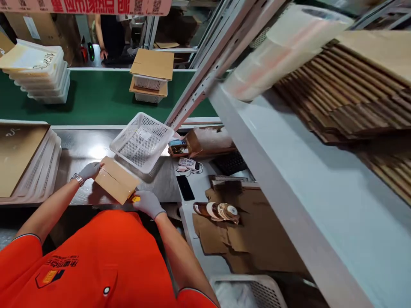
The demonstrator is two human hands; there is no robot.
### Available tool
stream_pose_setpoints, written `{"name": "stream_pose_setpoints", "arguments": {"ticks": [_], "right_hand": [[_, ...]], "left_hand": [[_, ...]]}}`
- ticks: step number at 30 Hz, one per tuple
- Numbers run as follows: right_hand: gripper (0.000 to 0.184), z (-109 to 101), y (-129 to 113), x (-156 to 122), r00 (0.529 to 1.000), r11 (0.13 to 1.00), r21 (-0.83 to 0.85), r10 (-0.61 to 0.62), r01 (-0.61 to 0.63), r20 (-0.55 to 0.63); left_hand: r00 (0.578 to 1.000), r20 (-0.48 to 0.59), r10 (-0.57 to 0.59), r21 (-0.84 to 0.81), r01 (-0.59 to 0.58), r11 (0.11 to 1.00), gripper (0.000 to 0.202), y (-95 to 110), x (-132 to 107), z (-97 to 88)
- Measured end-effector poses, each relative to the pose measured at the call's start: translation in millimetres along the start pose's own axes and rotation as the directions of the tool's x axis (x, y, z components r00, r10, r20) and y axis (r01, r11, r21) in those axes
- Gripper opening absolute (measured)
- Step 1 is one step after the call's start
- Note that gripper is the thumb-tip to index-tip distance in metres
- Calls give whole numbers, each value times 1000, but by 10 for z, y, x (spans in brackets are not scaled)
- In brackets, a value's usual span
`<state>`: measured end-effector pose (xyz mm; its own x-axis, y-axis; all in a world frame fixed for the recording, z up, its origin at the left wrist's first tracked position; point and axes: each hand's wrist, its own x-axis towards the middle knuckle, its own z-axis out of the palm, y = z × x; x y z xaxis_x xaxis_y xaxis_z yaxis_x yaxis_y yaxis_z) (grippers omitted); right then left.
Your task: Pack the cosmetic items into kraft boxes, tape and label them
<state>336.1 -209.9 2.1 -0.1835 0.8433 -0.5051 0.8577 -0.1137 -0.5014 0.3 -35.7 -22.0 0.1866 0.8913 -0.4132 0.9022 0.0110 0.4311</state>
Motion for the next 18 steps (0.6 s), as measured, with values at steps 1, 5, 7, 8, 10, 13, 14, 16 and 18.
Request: {"name": "stream_pose_setpoints", "arguments": {"ticks": [1, 5, 7, 8, 10, 13, 14, 16, 18], "right_hand": [[44, 1, 16, 43, 999, 999, -18, 28, -29, -27], [56, 50, 380, 11, 954, 971, -56, 216, -232, -207], [61, 100, 584, 42, 914, 942, -73, 295, -326, -278], [63, 129, 665, 85, 896, 930, -64, 329, -363, -298], [66, 188, 775, 204, 874, 915, -14, 380, -403, -304], [68, 273, 831, 365, 868, 918, 34, 385, -395, -314], [68, 296, 834, 401, 861, 919, 37, 382, -393, -336], [65, 323, 834, 456, 822, 915, 56, 385, -400, -420], [61, 304, 839, 511, 767, 909, 88, 393, -407, -507]], "left_hand": [[998, -56, -28, 9, 28, 1000, 59, 20, -24, -6], [945, -239, 222, 151, -189, 970, 90, 162, -116, 47], [864, -64, 500, 238, -473, 848, 114, 269, -143, 114], [801, 69, 594, 257, -590, 766, 127, 324, -146, 149], [693, 287, 662, 276, -721, 635, 149, 422, -121, 194], [653, 393, 648, 323, -757, 567, 162, 503, -40, 154], [654, 387, 650, 336, -757, 561, 161, 513, -20, 113], [659, 345, 668, 356, -751, 556, 152, 515, -20, 16], [679, 300, 670, 377, -729, 571, 144, 499, -83, -64]]}}
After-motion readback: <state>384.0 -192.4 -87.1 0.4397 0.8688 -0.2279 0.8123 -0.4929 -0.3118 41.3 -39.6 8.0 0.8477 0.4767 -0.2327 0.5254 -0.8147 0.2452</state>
